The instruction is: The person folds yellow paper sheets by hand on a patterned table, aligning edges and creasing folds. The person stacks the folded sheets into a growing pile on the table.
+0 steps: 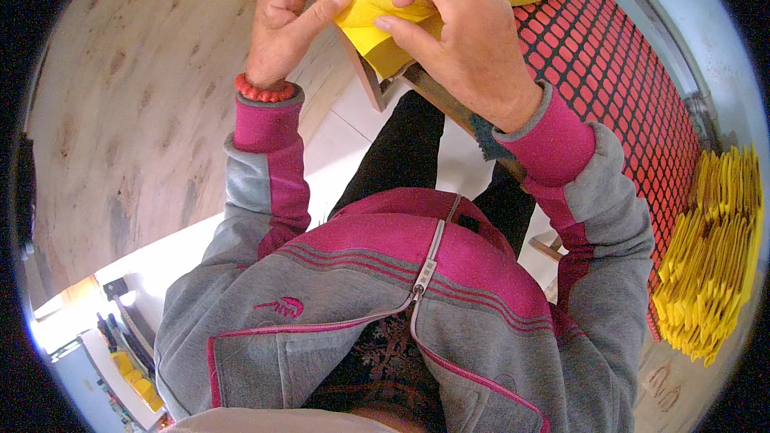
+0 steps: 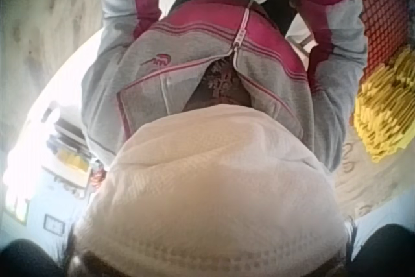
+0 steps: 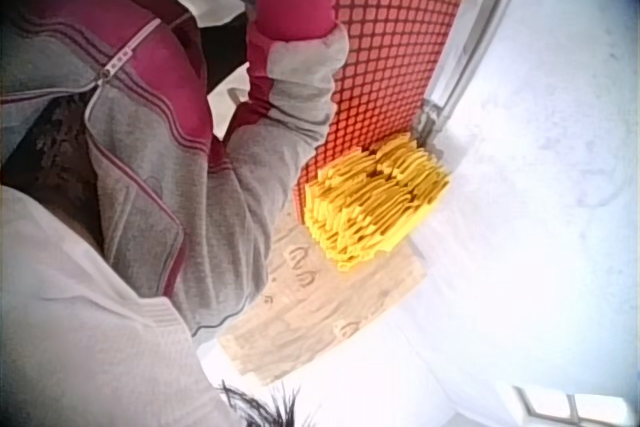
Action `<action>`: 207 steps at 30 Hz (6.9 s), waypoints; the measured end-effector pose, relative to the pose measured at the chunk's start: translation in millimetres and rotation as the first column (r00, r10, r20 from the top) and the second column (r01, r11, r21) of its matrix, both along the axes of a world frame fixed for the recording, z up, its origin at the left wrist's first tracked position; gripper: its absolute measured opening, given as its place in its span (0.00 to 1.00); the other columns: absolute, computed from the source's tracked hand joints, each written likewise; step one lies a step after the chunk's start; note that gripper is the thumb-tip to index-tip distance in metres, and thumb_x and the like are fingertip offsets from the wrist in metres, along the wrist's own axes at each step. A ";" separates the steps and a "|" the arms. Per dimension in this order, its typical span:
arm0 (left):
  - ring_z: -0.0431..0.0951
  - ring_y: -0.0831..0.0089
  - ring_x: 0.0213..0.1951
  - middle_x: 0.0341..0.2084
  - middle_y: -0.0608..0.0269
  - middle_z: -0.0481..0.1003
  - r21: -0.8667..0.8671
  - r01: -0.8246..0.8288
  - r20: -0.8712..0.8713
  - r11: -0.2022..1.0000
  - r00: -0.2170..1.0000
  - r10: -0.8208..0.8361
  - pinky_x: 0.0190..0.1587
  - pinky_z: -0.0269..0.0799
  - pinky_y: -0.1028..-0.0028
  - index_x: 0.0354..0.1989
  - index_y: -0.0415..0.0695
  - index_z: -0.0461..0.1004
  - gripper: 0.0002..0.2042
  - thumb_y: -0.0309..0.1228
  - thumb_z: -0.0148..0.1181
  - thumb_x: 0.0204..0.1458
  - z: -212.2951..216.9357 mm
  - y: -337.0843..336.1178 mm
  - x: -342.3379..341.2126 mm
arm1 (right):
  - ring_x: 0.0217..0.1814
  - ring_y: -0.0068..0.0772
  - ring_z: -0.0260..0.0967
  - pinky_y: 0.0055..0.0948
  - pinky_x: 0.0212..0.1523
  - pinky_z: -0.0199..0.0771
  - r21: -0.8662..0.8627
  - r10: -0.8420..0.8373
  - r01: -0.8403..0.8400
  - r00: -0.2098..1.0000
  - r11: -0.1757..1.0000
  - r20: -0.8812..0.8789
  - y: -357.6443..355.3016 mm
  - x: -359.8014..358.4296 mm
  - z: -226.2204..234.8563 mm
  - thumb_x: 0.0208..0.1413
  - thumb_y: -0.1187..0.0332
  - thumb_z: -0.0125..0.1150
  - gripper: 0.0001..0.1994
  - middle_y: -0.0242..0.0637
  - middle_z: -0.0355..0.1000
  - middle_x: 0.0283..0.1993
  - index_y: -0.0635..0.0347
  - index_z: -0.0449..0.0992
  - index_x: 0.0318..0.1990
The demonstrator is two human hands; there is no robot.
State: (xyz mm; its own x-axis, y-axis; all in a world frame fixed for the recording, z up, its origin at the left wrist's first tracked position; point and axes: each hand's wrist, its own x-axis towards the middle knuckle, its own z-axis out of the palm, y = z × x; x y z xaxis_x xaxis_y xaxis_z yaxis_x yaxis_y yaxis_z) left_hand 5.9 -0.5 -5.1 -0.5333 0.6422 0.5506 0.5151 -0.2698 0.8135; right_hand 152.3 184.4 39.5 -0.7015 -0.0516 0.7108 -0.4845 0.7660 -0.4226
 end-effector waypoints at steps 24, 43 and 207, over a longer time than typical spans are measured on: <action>0.70 0.85 0.36 0.32 0.75 0.74 -0.045 -0.006 0.003 0.999 1.000 0.006 0.40 0.67 0.81 0.38 0.39 0.76 0.04 0.26 0.58 0.63 3.5 -3.9 0.6 | 0.47 0.41 0.77 0.30 0.48 0.75 0.168 0.013 -0.010 1.000 0.986 -0.021 7.4 -5.3 -10.5 0.58 0.72 0.68 0.07 0.44 0.76 0.52 0.62 0.75 0.40; 0.74 0.82 0.38 0.33 0.71 0.77 0.036 0.037 -0.081 0.999 0.996 -0.034 0.41 0.69 0.78 0.39 0.38 0.77 0.03 0.22 0.60 0.58 -5.2 -3.8 -7.5 | 0.48 0.37 0.78 0.29 0.47 0.77 0.165 -0.009 0.013 1.000 0.986 -0.026 5.8 -4.8 -11.4 0.58 0.73 0.68 0.07 0.42 0.77 0.51 0.61 0.77 0.41; 0.72 0.85 0.35 0.32 0.74 0.75 0.050 0.110 -0.003 0.993 0.994 -0.110 0.40 0.68 0.80 0.36 0.40 0.76 0.02 0.24 0.62 0.60 1.9 -1.1 -5.4 | 0.51 0.49 0.78 0.33 0.48 0.77 0.051 0.068 -0.066 0.997 0.997 -0.045 -4.1 -3.2 -5.1 0.51 0.77 0.70 0.09 0.56 0.76 0.54 0.64 0.74 0.37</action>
State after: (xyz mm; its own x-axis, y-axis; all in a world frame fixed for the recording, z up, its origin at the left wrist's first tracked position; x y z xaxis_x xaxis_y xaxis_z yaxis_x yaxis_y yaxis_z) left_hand 0.5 -1.6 -3.2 -0.4608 0.6686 0.5837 0.4806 -0.3649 0.7974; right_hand 149.1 180.3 34.4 -0.6615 -0.1333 0.7380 -0.5535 0.7508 -0.3605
